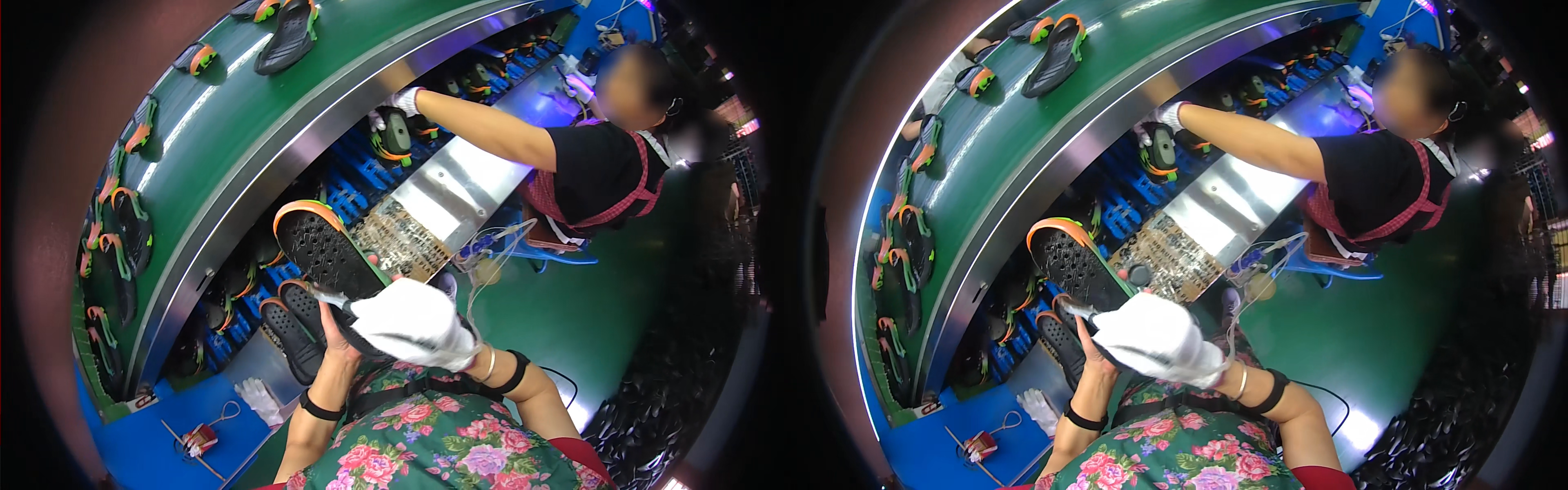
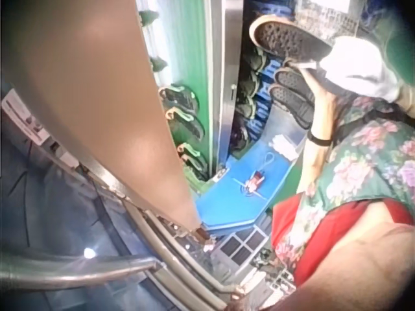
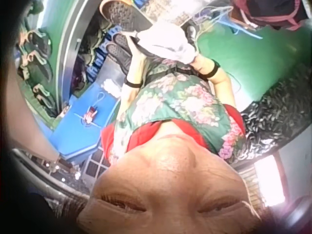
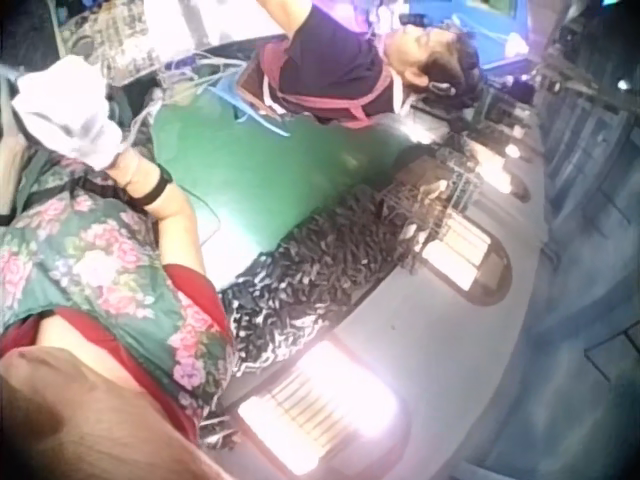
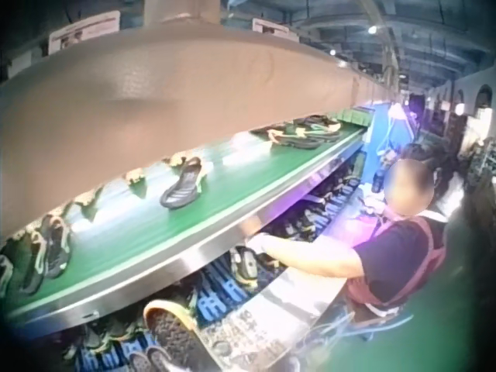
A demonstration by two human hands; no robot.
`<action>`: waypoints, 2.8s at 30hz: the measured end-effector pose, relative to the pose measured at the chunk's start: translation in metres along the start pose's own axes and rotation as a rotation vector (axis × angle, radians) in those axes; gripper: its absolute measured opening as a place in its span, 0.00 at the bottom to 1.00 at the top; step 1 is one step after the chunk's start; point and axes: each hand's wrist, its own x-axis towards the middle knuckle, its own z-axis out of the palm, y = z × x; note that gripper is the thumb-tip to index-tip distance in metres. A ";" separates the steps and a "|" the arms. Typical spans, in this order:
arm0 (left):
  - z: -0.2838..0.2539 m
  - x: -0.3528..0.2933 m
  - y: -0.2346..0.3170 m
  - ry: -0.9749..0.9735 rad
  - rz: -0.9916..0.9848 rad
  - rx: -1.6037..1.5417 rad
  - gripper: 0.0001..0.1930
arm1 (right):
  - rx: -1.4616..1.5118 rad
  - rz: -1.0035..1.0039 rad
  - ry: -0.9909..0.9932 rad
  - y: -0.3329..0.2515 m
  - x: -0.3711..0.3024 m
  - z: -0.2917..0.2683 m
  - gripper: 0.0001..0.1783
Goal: Applying a liquid adhesive to shoe soles using a brush on an assembly line.
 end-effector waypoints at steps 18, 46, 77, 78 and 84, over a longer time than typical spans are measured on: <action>0.019 0.005 0.017 -0.042 0.072 -0.184 0.44 | 0.019 -0.063 -0.021 -0.004 -0.001 -0.004 0.17; 0.010 0.049 0.036 -0.380 -0.160 -0.264 0.61 | 0.345 0.217 -0.007 0.023 -0.002 -0.008 0.10; 0.002 0.046 0.075 -0.281 -0.482 -0.185 0.26 | 0.302 0.204 -0.285 0.002 -0.011 -0.030 0.14; -0.001 0.049 0.075 -0.250 -0.473 -0.148 0.25 | 0.219 0.200 -0.160 0.005 -0.013 -0.025 0.12; -0.005 0.051 0.073 -0.216 -0.477 -0.147 0.25 | 0.269 0.171 -0.239 0.004 -0.015 -0.019 0.11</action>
